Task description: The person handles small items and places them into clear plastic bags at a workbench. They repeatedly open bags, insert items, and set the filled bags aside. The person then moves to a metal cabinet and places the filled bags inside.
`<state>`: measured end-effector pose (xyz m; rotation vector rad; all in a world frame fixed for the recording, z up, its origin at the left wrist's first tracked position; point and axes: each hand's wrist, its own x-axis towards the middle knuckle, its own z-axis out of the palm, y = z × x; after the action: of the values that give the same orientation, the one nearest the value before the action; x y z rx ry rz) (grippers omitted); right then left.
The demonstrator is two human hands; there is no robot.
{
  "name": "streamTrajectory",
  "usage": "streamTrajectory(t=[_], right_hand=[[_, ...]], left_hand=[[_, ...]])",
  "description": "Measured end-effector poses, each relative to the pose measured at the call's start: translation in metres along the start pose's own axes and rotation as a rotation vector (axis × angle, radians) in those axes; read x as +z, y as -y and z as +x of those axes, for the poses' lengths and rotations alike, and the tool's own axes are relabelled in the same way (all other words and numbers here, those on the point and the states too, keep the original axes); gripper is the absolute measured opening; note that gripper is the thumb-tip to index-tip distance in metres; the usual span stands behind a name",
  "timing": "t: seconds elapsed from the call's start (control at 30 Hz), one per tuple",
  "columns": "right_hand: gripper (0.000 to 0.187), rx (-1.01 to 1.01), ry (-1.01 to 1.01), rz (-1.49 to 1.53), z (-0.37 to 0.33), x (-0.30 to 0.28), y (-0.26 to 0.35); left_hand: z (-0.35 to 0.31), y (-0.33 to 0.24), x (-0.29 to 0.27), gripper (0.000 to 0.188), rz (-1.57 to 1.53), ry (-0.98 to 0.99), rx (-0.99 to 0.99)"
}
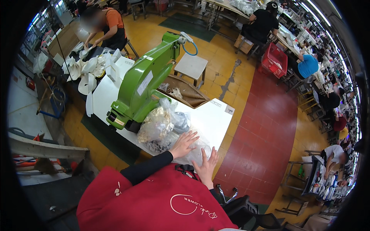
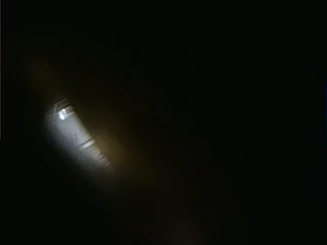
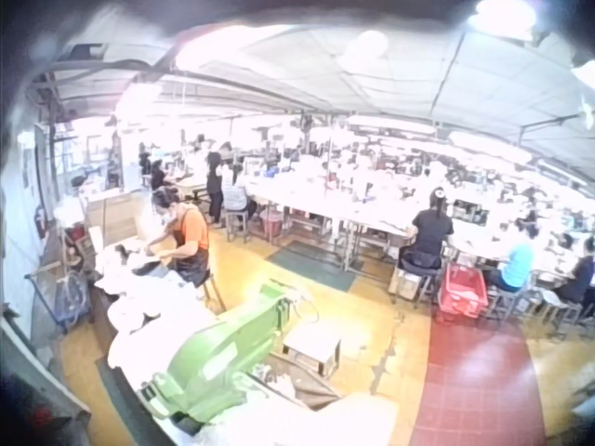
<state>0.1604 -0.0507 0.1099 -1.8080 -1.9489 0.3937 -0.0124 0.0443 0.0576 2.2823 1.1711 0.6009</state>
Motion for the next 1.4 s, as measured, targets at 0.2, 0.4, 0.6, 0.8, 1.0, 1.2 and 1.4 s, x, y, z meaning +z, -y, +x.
streamTrajectory(t=[0.2,0.4,0.6,0.8,1.0,1.2,1.4], right_hand=[[0.08,-0.004,-0.011,0.05,-0.015,0.047,-0.035],[0.083,0.022,-0.015,0.114,-0.011,0.076,-0.051],[0.08,0.12,0.097,0.003,0.004,0.081,-0.051],[0.076,0.127,0.128,-0.06,0.002,0.089,-0.054],[0.075,0.127,0.166,-0.064,0.005,0.093,-0.057],[0.08,0.166,0.215,-0.103,0.007,0.098,-0.059],[0.081,0.15,0.195,-0.086,0.005,0.101,-0.062]], left_hand=[[-0.002,0.02,0.02,0.071,-0.156,0.139,-0.011],[0.0,0.037,0.027,0.077,-0.5,0.162,-0.121],[0.008,0.041,0.035,0.073,-0.459,0.158,-0.212],[0.001,0.038,0.04,0.065,-0.459,0.103,-0.189],[0.0,0.046,0.053,0.054,-0.323,0.059,-0.092],[0.006,0.05,0.053,0.054,-0.258,0.147,-0.107],[0.007,0.052,0.054,0.054,-0.239,0.153,-0.079]])
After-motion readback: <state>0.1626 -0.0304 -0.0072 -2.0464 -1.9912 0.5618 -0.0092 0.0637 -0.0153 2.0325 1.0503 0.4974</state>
